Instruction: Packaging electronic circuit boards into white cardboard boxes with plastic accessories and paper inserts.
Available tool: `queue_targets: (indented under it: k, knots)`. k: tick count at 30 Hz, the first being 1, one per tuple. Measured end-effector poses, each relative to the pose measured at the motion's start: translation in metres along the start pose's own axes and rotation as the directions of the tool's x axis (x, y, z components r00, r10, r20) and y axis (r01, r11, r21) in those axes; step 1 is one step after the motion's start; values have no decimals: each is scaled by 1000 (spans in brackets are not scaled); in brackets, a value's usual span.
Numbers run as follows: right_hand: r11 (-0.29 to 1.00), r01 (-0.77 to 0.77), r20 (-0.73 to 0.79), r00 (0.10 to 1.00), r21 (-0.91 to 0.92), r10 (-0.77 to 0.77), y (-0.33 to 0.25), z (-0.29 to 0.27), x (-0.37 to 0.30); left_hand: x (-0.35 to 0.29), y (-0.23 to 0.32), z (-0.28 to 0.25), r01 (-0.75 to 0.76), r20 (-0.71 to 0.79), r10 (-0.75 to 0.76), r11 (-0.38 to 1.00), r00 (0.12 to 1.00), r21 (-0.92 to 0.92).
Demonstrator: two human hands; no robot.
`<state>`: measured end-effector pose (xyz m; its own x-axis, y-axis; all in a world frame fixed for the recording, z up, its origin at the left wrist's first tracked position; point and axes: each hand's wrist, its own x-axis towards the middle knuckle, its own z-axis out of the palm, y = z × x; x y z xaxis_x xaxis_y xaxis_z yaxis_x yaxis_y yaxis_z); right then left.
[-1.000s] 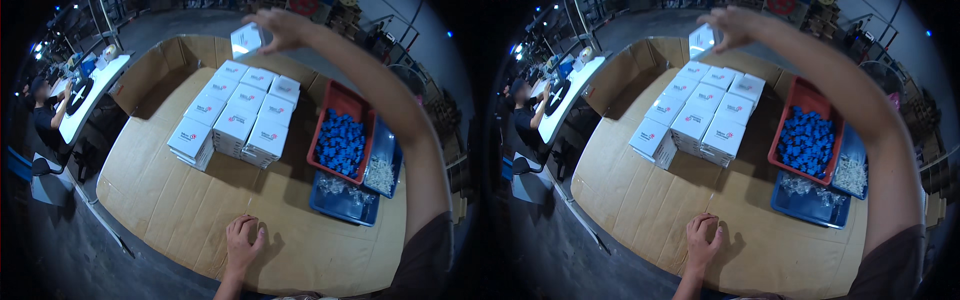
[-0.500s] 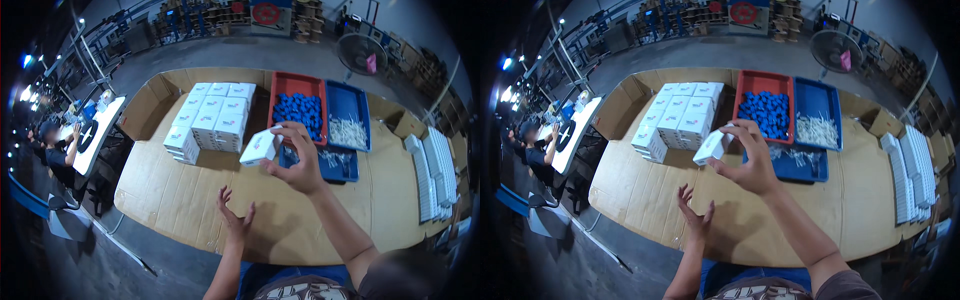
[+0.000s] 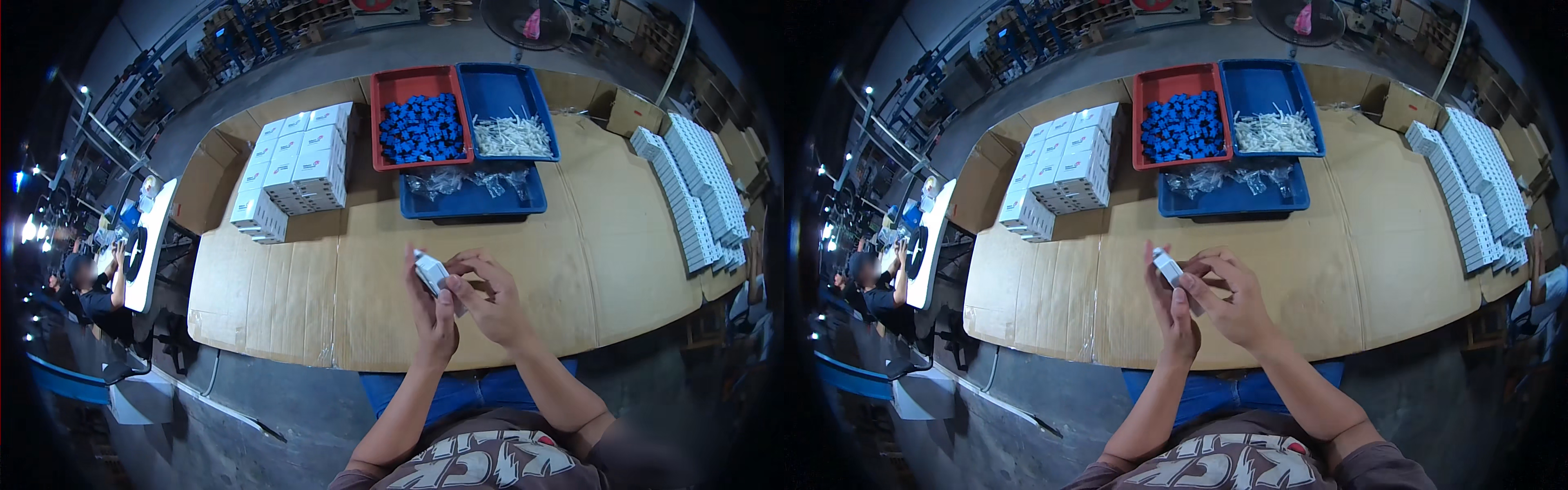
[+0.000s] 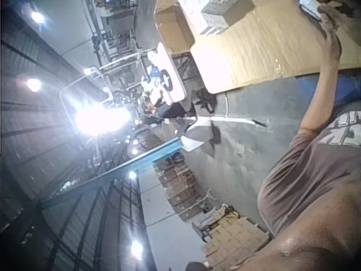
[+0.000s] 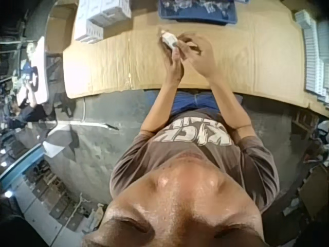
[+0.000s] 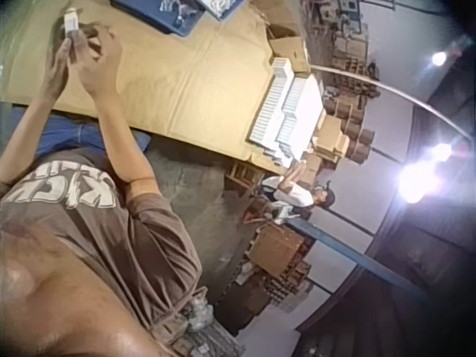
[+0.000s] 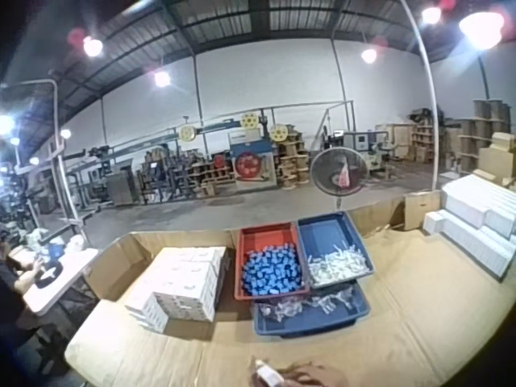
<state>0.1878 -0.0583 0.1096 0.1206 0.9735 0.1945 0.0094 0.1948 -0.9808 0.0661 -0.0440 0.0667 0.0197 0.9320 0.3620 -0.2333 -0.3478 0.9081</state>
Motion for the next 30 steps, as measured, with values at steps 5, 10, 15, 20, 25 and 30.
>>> queue_targets:
  k: [5,10,15,20,25,30]
  knots:
    - [991,76,52,996,-107,-70,-2,-24,-18,-15,7,6,-35,126,29,998,992,50]
    - [967,16,135,990,253,-52,7,-9,-33,-25,5,15,-28,170,30,999,985,-16]
    - [933,314,122,947,-177,-296,16,-31,-27,-42,3,2,452,196,-411,850,890,-272]
    - [723,550,360,831,-418,-424,32,-47,-27,-38,31,2,849,280,-804,470,525,-240]
    - [658,642,304,766,-394,-566,52,-44,-21,-36,38,21,786,205,-795,457,571,-417]
    - [560,722,380,690,-406,-615,57,-53,-17,-42,26,17,784,319,-722,508,613,-356]
